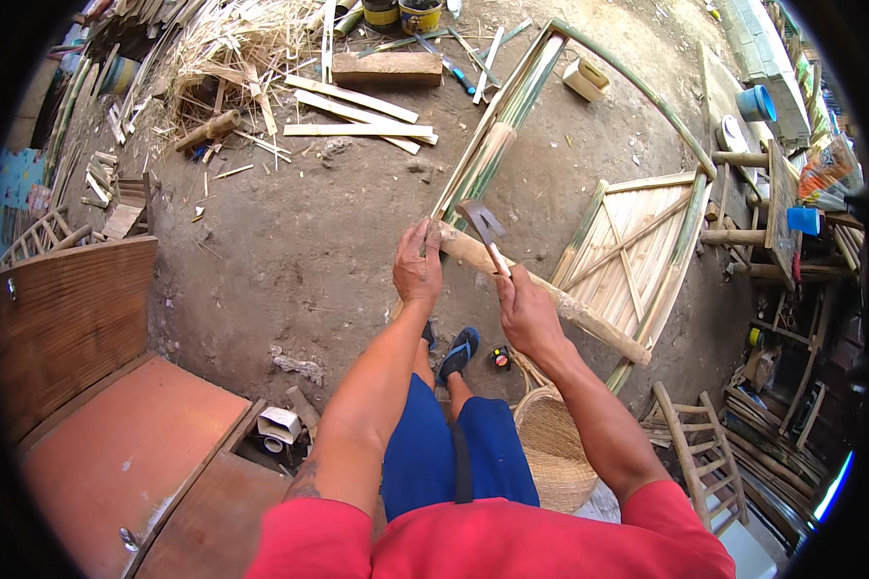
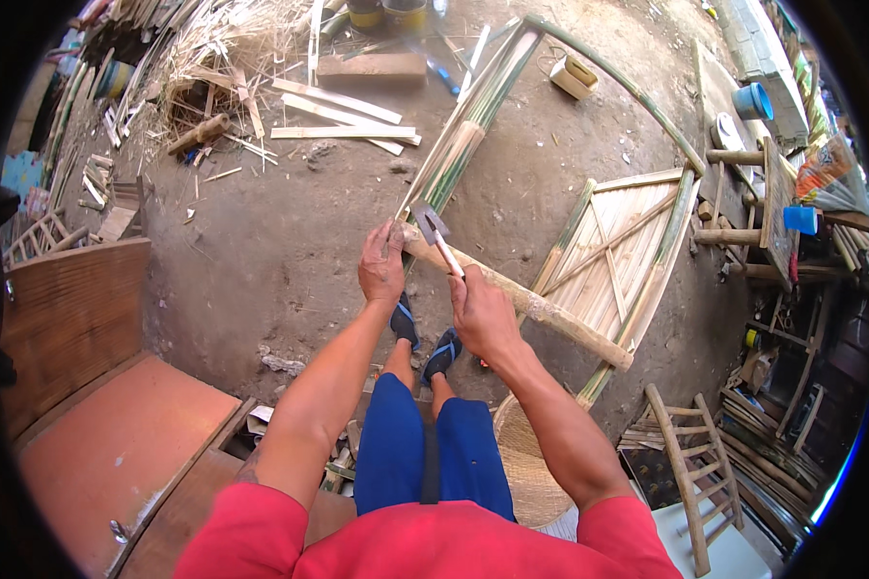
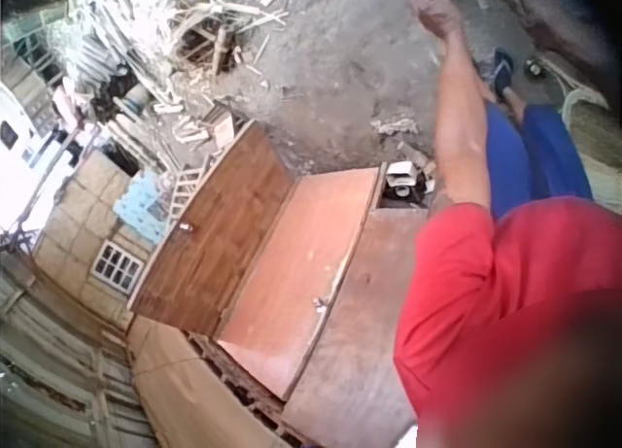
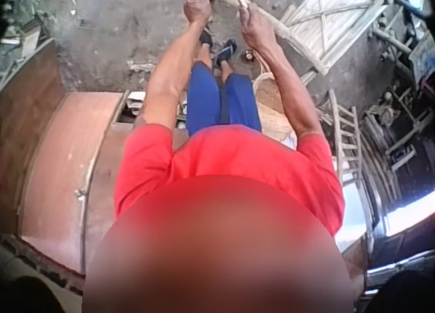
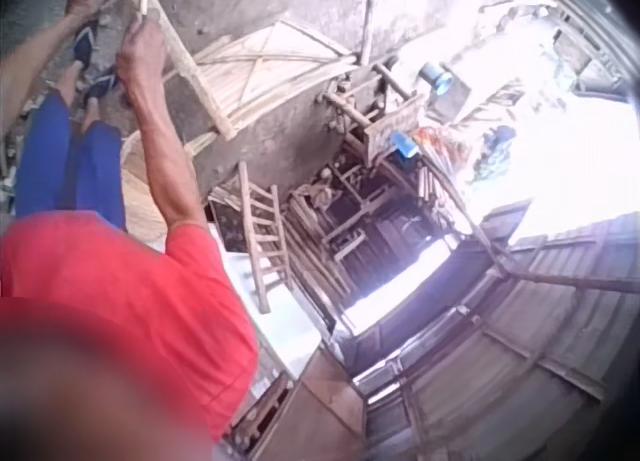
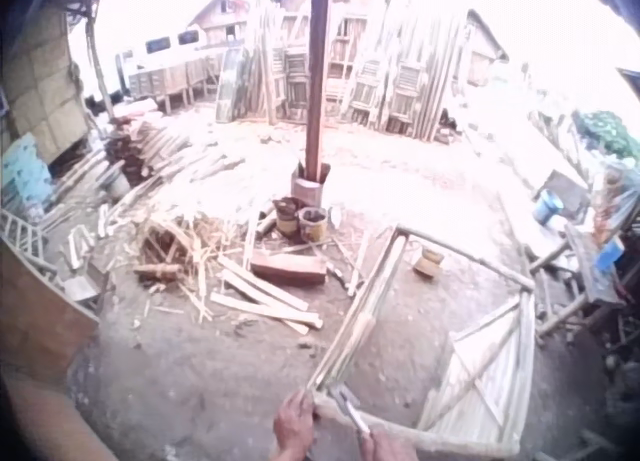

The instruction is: The person assembles a bamboo frame by hammering nails into joints. They position bamboo poles, drive nails with a hammer, and reposition the frame to continue fastening multiple joints.

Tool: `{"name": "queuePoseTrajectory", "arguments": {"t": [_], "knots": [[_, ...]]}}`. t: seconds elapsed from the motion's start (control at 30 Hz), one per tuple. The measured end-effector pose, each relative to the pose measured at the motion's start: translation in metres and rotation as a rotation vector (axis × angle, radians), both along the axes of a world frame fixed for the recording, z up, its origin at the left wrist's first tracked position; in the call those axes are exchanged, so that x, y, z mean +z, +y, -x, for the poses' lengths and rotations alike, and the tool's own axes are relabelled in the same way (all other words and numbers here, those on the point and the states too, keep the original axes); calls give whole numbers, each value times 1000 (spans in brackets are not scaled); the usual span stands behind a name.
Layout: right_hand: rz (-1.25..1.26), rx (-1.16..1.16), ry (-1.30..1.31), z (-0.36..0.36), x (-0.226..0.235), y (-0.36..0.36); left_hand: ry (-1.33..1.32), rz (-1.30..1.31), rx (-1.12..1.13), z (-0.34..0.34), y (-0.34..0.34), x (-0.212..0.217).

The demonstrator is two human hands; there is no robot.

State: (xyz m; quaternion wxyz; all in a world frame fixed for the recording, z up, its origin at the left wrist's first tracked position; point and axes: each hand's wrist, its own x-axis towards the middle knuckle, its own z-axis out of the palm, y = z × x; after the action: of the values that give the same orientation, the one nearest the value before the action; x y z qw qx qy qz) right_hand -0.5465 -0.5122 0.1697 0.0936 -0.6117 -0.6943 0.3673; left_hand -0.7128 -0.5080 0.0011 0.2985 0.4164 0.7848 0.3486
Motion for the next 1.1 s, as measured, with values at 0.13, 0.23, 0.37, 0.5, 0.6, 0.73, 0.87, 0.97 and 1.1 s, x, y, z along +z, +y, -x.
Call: {"name": "queuePoseTrajectory", "arguments": {"t": [0.13,0.23,0.37,0.5,0.6,0.73,0.87,0.97,1.1], "knots": [[-449,190,378,-12,-14,-14,-49,-20,15,-1,-1,-1],[69,35,-78,-18,-19,-15,22,-35,4,-2,-3,-2],[-480,59,491,-20,-20,-13,-14,14,6,-1,-1,-4],[-480,218,252,-17,-30,-15,14,-24,12,-2,-3,-4],[21,-69,0,-16,-41,-12,54,2,-10,-4,-3,-4],[-546,123,334,-17,-47,-8,30,11,5,-2,-1,-2],[68,-127,-40,-20,-43,-4,33,59,3,0,-2,1],[-45,-257,341,-18,-39,-5,45,80,-1,-2,-2,3],[83,21,-35,-14,-45,-9,40,63,9,-2,0,5]]}}
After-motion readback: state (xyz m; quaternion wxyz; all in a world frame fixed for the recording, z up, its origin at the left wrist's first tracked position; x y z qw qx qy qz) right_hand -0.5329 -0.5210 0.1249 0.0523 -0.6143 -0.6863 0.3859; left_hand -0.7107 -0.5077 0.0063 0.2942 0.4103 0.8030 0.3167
